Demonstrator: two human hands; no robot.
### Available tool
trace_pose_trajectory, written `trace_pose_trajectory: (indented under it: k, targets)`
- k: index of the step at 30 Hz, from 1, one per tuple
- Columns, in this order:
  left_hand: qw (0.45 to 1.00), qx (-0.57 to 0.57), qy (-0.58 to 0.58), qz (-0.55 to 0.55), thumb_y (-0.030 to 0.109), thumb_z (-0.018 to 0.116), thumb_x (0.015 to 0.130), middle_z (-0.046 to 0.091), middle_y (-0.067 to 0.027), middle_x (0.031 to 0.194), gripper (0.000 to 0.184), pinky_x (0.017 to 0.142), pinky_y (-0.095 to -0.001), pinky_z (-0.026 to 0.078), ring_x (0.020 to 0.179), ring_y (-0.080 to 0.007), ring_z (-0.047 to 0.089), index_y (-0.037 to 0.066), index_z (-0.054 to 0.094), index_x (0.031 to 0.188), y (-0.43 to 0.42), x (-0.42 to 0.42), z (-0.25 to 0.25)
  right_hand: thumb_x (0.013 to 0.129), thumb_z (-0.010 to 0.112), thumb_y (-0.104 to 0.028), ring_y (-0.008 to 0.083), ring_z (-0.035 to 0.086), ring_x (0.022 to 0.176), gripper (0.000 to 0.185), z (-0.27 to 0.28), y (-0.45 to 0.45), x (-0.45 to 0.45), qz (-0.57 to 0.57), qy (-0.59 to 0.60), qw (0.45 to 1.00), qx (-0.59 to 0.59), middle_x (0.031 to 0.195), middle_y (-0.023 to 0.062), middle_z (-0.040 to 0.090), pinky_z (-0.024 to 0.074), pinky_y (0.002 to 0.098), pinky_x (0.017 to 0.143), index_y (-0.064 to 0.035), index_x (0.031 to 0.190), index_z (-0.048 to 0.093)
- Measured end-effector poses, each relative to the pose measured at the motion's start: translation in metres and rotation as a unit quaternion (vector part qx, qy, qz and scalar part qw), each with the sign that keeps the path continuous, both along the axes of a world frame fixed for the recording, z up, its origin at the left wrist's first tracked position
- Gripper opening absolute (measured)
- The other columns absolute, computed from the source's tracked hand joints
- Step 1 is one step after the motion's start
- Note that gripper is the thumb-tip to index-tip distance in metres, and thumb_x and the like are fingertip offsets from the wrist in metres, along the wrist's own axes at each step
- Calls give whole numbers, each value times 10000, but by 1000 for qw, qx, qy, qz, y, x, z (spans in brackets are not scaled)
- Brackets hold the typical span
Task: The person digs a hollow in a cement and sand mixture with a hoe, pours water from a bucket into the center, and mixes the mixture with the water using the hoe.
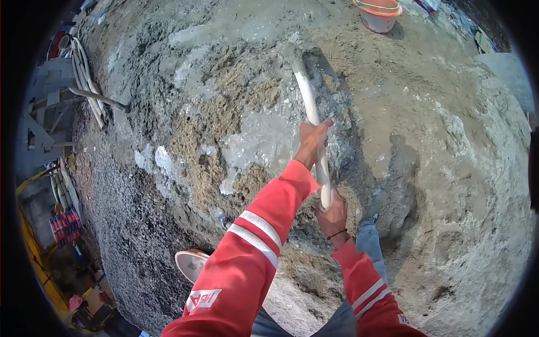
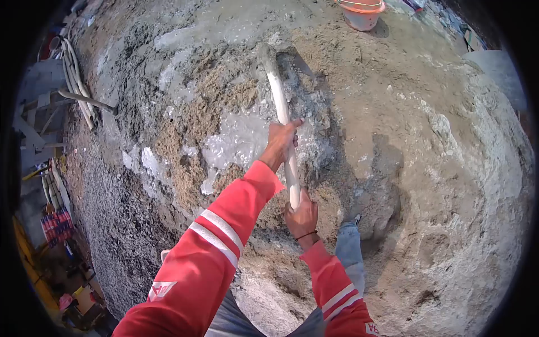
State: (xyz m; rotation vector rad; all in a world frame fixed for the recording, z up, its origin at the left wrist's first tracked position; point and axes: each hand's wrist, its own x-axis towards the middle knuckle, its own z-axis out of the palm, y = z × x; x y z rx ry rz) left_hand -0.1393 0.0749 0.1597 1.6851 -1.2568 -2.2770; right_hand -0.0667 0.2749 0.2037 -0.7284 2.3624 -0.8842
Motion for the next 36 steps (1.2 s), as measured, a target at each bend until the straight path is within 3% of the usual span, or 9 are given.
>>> trace_pose_trajectory:
  k: [3, 8, 13, 20, 25, 27, 31, 33, 36]
  targets:
    - [996, -90, 10, -15, 121, 686, 809, 511, -19, 622, 235, 410, -277, 412, 454, -116, 480, 2, 505, 900, 28, -7, 3, 681, 704, -108, 427, 620, 780, 492, -4, 32, -7, -33, -48, 996, 65, 874, 230, 642, 473, 516, 719, -43, 1123, 498]
    - [971, -198, 131, -17, 213, 637, 862, 628, -145, 1003, 423, 726, -306, 502, 862, -185, 620, 3, 492, 1199, 49, -15, 64, 730, 669, -107, 465, 603, 823, 608, -10, -26, -124, -3, 81, 980, 181, 890, 255, 638, 451, 535, 714, -82, 1285, 423]
    - [999, -36, 1, 8, 243, 606, 890, 617, -98, 1103, 432, 796, -312, 480, 975, -186, 594, 66, 473, 1261, 151, 67, 14, 755, 673, -150, 415, 628, 939, 417, -35, -120, -234, 49, 174, 956, 230, 943, 232, 655, 491, 505, 798, -74, 1133, 515]
    - [973, 210, 50, 83, 268, 566, 924, 616, -58, 1080, 308, 782, -321, 493, 959, -182, 604, 125, 507, 1190, 206, 182, -7, 757, 665, -156, 401, 631, 954, 363, -34, -75, -146, 91, 105, 931, 339, 988, 236, 656, 508, 480, 820, -10, 1078, 576]
    - [968, 236, 74, 42, 407, 619, 868, 541, -112, 1202, 469, 829, -378, 476, 1045, -215, 567, 78, 501, 1182, 123, 117, 28, 694, 670, -85, 401, 644, 820, 393, 22, 35, -46, -32, -13, 994, 106, 842, 252, 638, 504, 460, 726, 25, 1055, 562]
    - [976, 187, 105, -44, 508, 651, 809, 579, -100, 1037, 674, 756, -371, 476, 946, -180, 569, 49, 465, 1267, 115, 61, 24, 690, 655, -72, 378, 631, 725, 376, 39, 80, -11, -57, -36, 998, 10, 785, 226, 625, 498, 432, 691, 23, 1043, 565]
    - [982, 143, -2, -122, 345, 710, 791, 622, -72, 825, 540, 645, -322, 500, 731, -156, 601, -3, 534, 1164, 162, -25, 7, 699, 623, -49, 272, 606, 675, 345, 59, 129, 23, -172, -140, 973, 62, 775, 159, 609, 486, 375, 640, 37, 1028, 561]
    - [981, -90, -1, -169, 270, 694, 789, 642, -114, 791, 414, 662, -357, 515, 710, -221, 632, -24, 574, 1055, 212, -22, 5, 699, 615, -43, 230, 602, 669, 340, 55, 156, 26, -223, -192, 954, 53, 764, 136, 603, 483, 353, 619, 41, 1024, 559]
    - [964, -194, 10, -182, 236, 652, 803, 654, -177, 779, 359, 679, -402, 520, 729, -334, 654, -40, 578, 1020, 239, -54, 11, 733, 582, -19, 141, 571, 632, 287, 20, 191, 29, -243, -113, 963, -21, 715, 58, 585, 470, 318, 565, 37, 1014, 561]
